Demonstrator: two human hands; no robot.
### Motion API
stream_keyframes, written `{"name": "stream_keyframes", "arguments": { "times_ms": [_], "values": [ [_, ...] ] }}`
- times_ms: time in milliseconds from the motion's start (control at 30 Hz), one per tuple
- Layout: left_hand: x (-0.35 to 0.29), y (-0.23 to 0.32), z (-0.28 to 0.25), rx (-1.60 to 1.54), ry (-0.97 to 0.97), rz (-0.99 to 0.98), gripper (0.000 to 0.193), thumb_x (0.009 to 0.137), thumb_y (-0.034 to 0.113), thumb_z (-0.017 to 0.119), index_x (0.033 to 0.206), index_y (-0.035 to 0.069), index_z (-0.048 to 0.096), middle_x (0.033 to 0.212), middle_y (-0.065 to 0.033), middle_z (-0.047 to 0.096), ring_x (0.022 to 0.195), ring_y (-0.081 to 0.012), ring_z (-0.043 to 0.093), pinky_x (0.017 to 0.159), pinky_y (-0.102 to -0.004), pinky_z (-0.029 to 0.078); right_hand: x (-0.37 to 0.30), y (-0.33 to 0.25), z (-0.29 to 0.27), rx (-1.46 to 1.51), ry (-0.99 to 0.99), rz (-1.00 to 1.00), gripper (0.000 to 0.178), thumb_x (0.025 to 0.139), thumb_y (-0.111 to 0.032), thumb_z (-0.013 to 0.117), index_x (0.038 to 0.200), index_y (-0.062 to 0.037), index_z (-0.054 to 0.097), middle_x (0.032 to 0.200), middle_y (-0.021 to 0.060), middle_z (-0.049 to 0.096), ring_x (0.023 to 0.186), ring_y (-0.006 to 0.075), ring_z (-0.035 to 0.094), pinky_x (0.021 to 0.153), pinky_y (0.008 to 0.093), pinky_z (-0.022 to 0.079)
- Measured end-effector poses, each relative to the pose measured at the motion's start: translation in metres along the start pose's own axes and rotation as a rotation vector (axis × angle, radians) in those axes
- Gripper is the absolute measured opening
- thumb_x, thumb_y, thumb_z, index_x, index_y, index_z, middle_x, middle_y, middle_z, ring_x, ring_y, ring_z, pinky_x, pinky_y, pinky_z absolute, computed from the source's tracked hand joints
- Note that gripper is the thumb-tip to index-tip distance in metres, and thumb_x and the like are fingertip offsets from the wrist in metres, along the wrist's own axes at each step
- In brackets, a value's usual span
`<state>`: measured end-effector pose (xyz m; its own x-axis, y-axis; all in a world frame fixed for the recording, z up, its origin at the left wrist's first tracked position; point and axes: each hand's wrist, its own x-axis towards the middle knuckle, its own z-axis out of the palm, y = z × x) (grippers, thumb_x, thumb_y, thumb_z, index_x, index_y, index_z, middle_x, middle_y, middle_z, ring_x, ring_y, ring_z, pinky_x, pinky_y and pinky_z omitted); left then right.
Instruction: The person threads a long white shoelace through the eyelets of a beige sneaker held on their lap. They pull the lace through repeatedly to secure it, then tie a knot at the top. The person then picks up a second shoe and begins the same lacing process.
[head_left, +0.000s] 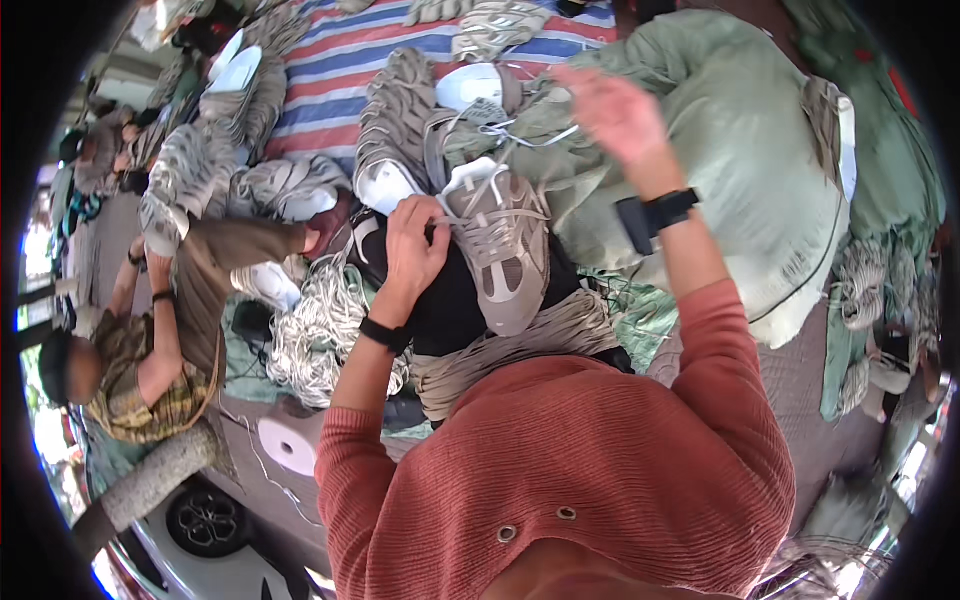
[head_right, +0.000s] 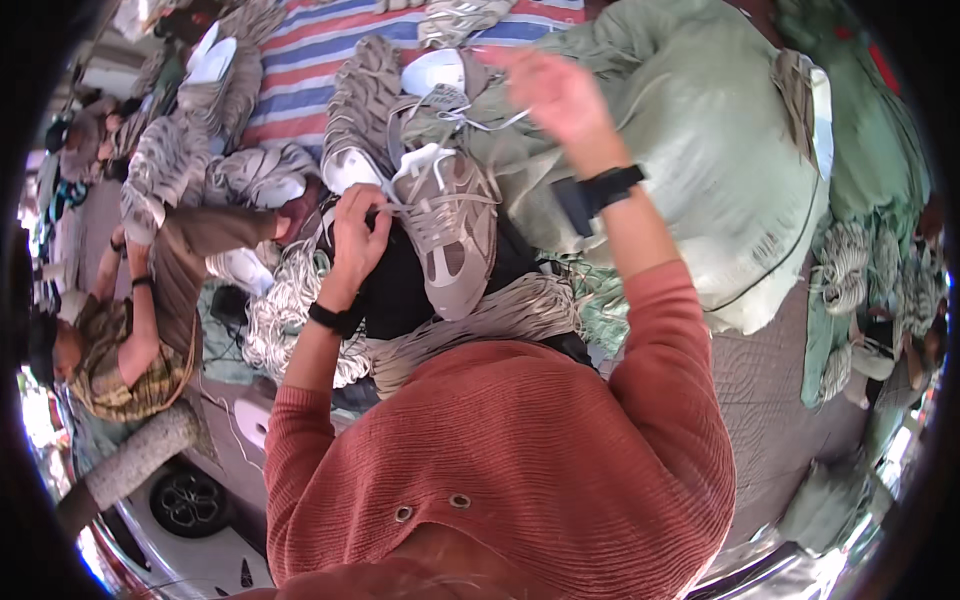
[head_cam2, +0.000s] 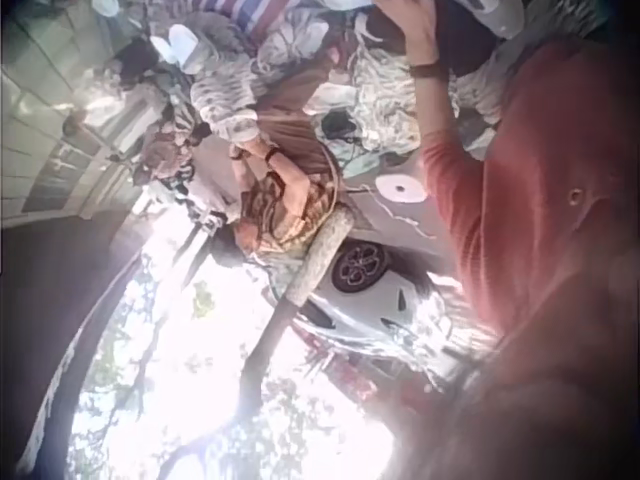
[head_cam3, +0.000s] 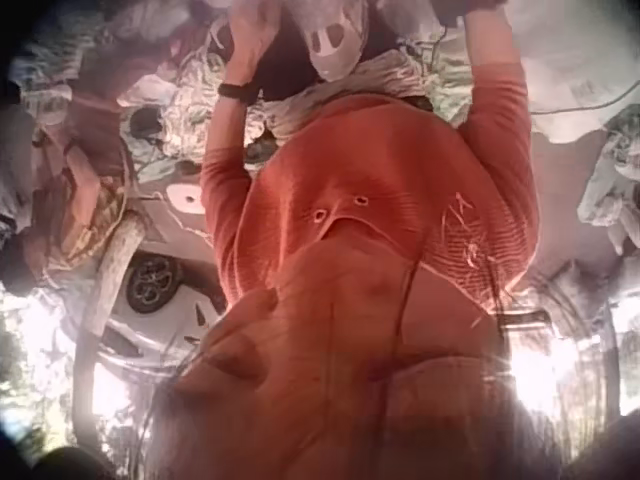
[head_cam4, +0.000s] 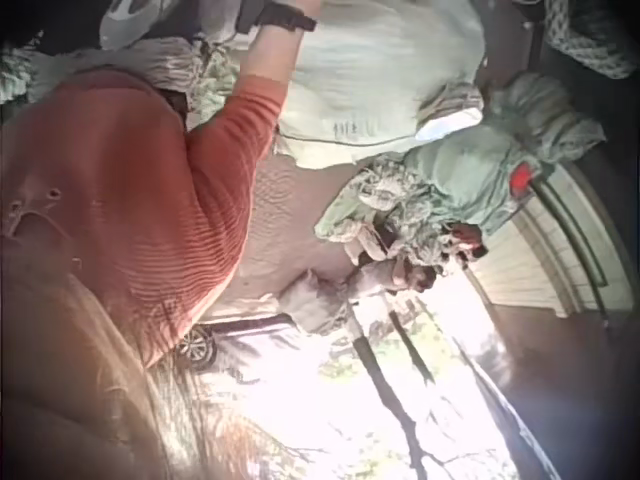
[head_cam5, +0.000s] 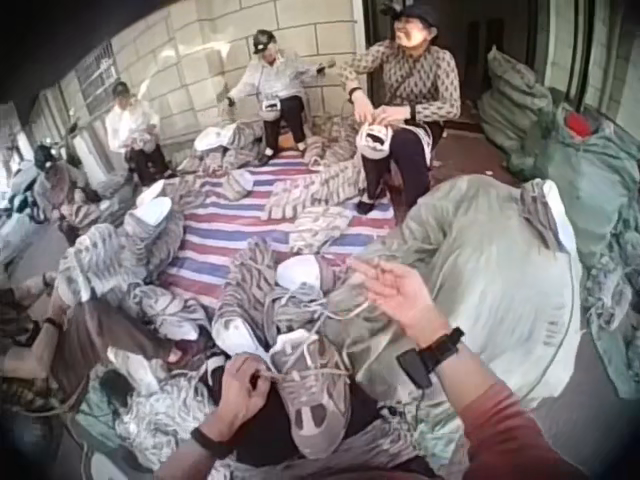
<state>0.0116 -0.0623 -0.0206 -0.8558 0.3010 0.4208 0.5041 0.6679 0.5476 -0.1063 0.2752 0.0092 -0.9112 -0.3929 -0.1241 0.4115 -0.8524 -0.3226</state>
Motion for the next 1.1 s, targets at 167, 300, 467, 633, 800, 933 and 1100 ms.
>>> {"name": "stream_keyframes", "arguments": {
  "times_ms": [167, 300, 467, 633, 800, 933, 1100],
  "values": [
    [0.001, 0.001, 0.014, -0.181, -0.041, -0.041, 0.023, 0.07, -0.007, 0.062, 0.088, 0.004, 0.054, 0.1, -0.0113, 0.057, 0.094, -0.0323, 0.057, 0.081, -0.0401, 0.046, -0.05, -0.155, -0.017, -0.221, 0.088, -0.637, 0.013, 0.094, -0.005, 0.041, 0.092, -0.0009, 0.053, 0.14, 0.021, 0.05, 0.063, 0.0159, 0.047, 0.063, 0.026, 0.041],
    [0.005, 0.007, 0.008, -0.294, -0.175, -0.145, 0.022, 0.076, -0.006, 0.062, 0.094, 0.004, 0.053, 0.103, -0.012, 0.054, 0.087, -0.0321, 0.059, 0.076, -0.0377, 0.05, -0.073, -0.181, -0.031, -0.269, 0.202, -0.793, 0.015, 0.096, -0.005, 0.04, 0.091, -0.0028, 0.054, 0.133, 0.0179, 0.057, 0.057, 0.0096, 0.039, 0.058, 0.0221, 0.036],
    [0.015, 0.008, 0.01, -0.148, -0.26, -0.066, 0.023, 0.076, -0.002, 0.067, 0.095, 0.004, 0.054, 0.099, -0.012, 0.053, 0.083, -0.033, 0.06, 0.072, -0.0404, 0.05, -0.046, -0.11, -0.038, -0.681, 0.468, -0.572, 0.021, 0.096, -0.014, 0.052, 0.111, -0.0041, 0.063, 0.102, 0.0036, 0.067, 0.068, 0.0066, 0.049, 0.061, 0.0211, 0.037],
    [0.01, 0.019, 0.007, 0.141, -0.178, 0.047, 0.019, 0.075, 0.006, 0.07, 0.089, 0.005, 0.057, 0.097, -0.0104, 0.052, 0.085, -0.0291, 0.06, 0.071, -0.0394, 0.049, -0.024, 0.029, 0.003, -1.47, 0.197, -0.174, 0.018, 0.095, -0.026, 0.059, 0.105, -0.0152, 0.07, 0.084, -0.0026, 0.062, 0.08, 0.0067, 0.056, 0.068, 0.0232, 0.044],
    [0.015, 0.025, 0.021, 0.402, -0.13, 0.245, 0.015, 0.071, -0.001, 0.066, 0.084, 0.003, 0.057, 0.098, -0.0114, 0.052, 0.082, -0.0295, 0.057, 0.067, -0.0372, 0.048, -0.001, 0.119, 0.011, -2.059, -0.535, -0.492, 0.014, 0.092, -0.017, 0.056, 0.093, -0.0061, 0.065, 0.086, 0.01, 0.059, 0.084, 0.0292, 0.06, 0.074, 0.0394, 0.048],
    [0.004, 0.008, 0.019, -0.414, -0.212, -0.14, 0.018, 0.072, -0.014, 0.061, 0.082, 0.0, 0.058, 0.098, -0.0093, 0.051, 0.083, -0.0251, 0.055, 0.063, -0.0329, 0.044, 0.001, 0.132, 0.014, -2.168, -0.556, -0.393, 0.014, 0.092, -0.015, 0.053, 0.086, -0.005, 0.061, 0.089, 0.0143, 0.057, 0.088, 0.0365, 0.059, 0.077, 0.0457, 0.046],
    [0.002, -0.005, 0.007, -0.326, -0.207, -0.126, 0.013, 0.082, -0.002, 0.066, 0.092, 0.002, 0.059, 0.102, -0.0074, 0.05, 0.09, -0.02, 0.053, 0.075, -0.0285, 0.043, 0.004, 0.125, 0.007, -2.046, -0.57, -0.242, 0.018, 0.093, -0.017, 0.054, 0.085, -0.0014, 0.059, 0.088, 0.0139, 0.052, 0.085, 0.0334, 0.056, 0.076, 0.0434, 0.043]
  ]
}}
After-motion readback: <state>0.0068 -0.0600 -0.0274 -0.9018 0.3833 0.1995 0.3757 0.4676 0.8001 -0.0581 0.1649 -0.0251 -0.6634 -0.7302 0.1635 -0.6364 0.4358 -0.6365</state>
